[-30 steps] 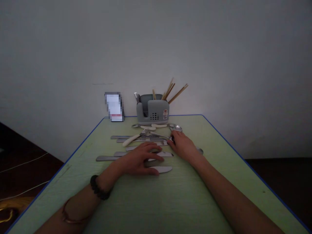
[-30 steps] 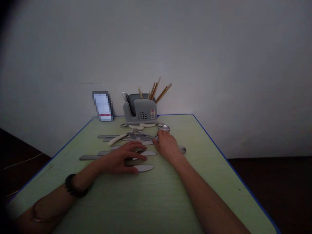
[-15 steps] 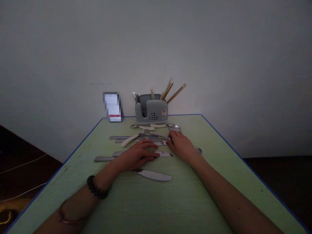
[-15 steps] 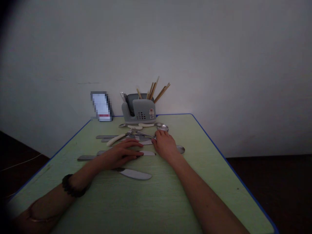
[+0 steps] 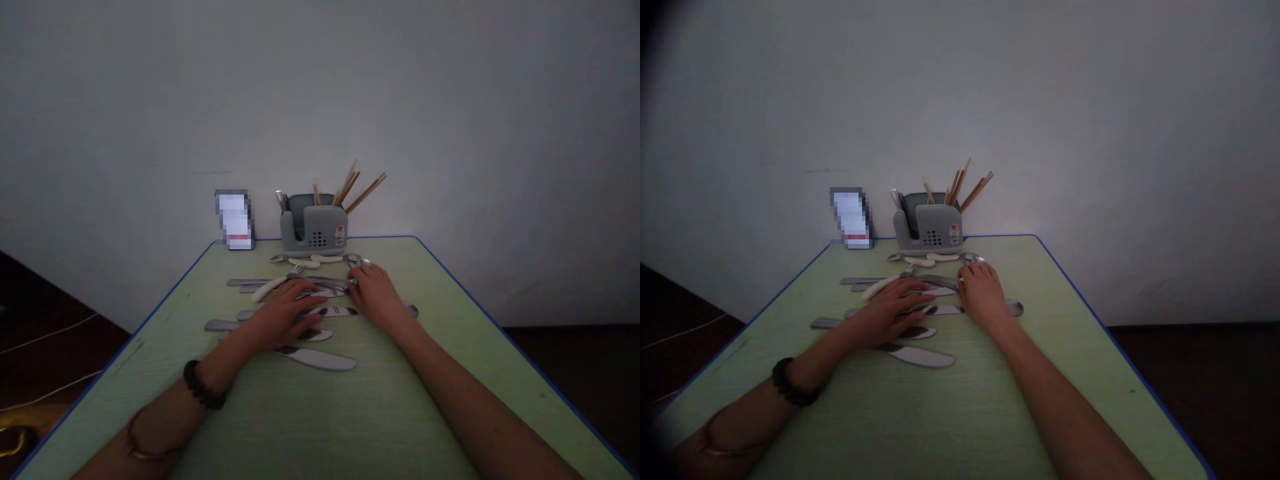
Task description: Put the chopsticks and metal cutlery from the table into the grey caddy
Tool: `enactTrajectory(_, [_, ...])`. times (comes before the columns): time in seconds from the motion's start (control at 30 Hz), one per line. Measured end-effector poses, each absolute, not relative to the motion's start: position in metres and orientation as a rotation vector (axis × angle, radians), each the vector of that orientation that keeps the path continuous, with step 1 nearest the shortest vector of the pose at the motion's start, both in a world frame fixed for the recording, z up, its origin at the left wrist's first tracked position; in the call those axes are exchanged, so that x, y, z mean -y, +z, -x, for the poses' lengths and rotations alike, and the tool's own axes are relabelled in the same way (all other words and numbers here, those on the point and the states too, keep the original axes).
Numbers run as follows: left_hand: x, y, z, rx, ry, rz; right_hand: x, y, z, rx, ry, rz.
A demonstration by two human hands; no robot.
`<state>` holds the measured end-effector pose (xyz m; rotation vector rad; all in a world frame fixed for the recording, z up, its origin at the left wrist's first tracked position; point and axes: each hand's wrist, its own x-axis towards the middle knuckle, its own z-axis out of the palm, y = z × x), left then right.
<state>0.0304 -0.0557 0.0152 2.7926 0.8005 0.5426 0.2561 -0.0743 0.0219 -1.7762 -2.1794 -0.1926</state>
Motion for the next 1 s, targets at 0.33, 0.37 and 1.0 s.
enactTrajectory(0.33, [0.055,0.009,-0.026,-0.817,0.483,-2.812,0.077,0.029,-0.25,1.849,0.083,1.727])
enactTrajectory(0.37, [0.056,0.011,-0.026,-0.771,0.461,-2.811,0.077,0.03,-0.249,1.801,0.121,1.709])
enactTrajectory(1.0, [0.052,0.015,-0.036,-1.102,1.103,-2.15,0.088,0.031,-0.235,1.924,0.686,1.31])
